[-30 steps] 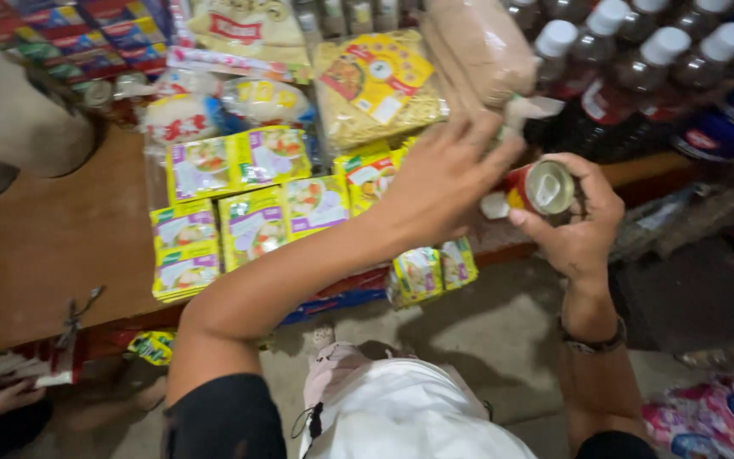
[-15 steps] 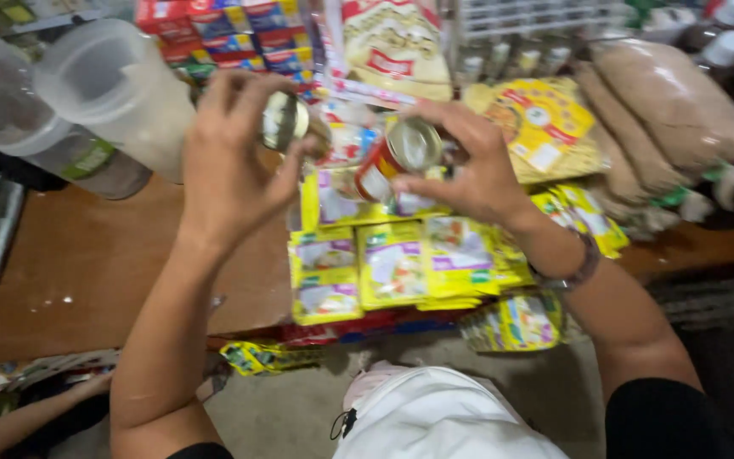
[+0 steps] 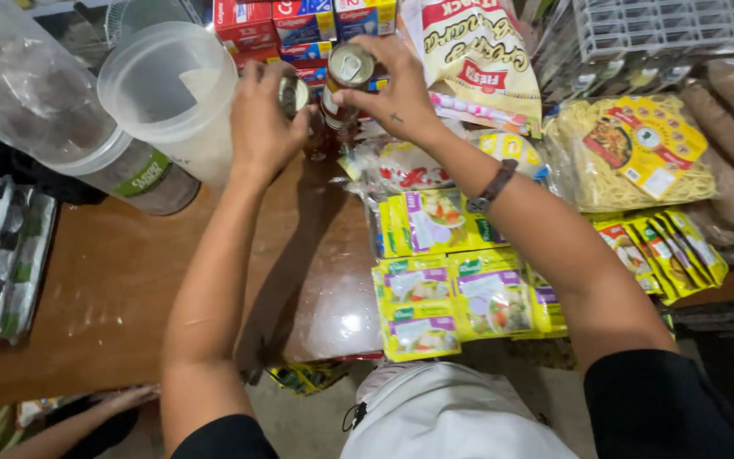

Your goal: Moving canned goods from the top of a freezer and arranging them on a display shelf.

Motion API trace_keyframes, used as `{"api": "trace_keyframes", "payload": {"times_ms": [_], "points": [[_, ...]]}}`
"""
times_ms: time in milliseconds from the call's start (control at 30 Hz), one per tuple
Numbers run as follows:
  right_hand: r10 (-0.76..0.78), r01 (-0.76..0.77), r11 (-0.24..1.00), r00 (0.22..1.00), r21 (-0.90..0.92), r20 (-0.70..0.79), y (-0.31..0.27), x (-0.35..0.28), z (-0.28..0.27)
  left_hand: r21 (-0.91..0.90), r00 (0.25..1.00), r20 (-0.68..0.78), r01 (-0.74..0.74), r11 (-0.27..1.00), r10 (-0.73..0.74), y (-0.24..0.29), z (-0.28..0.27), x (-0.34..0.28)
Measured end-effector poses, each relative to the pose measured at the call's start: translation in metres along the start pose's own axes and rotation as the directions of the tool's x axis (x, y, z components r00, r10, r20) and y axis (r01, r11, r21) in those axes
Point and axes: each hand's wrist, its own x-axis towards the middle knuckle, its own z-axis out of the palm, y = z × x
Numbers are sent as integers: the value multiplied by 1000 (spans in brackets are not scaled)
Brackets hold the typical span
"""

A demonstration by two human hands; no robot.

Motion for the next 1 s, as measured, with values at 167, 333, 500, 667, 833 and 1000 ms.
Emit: {"api": "trace_keyframes", "payload": {"times_ms": [167, 333, 500, 667, 833, 1000], "points": [[148, -142, 986, 986, -89, 70, 22, -3, 32, -31, 999, 43, 1, 1000, 0, -29, 37, 5], [215, -200, 970, 971, -139, 101, 25, -7, 43, -57, 995, 87, 47, 997, -42, -36, 49, 6], [183, -174, 977, 981, -124, 68, 31, -8, 53, -68, 1000, 14, -25, 997, 26, -49, 61, -1], [158, -152, 982, 986, -117, 51, 17, -6, 55, -123, 999, -33, -38, 992, 34, -61, 66, -8], [232, -211, 960, 967, -185, 104, 15, -5, 60, -241, 997, -81, -9, 970, -11, -67, 87, -31], [243, -206, 951, 960, -232, 143, 17, -2, 57, -313, 981, -184, 2, 950, -63, -60, 108, -49]]}}
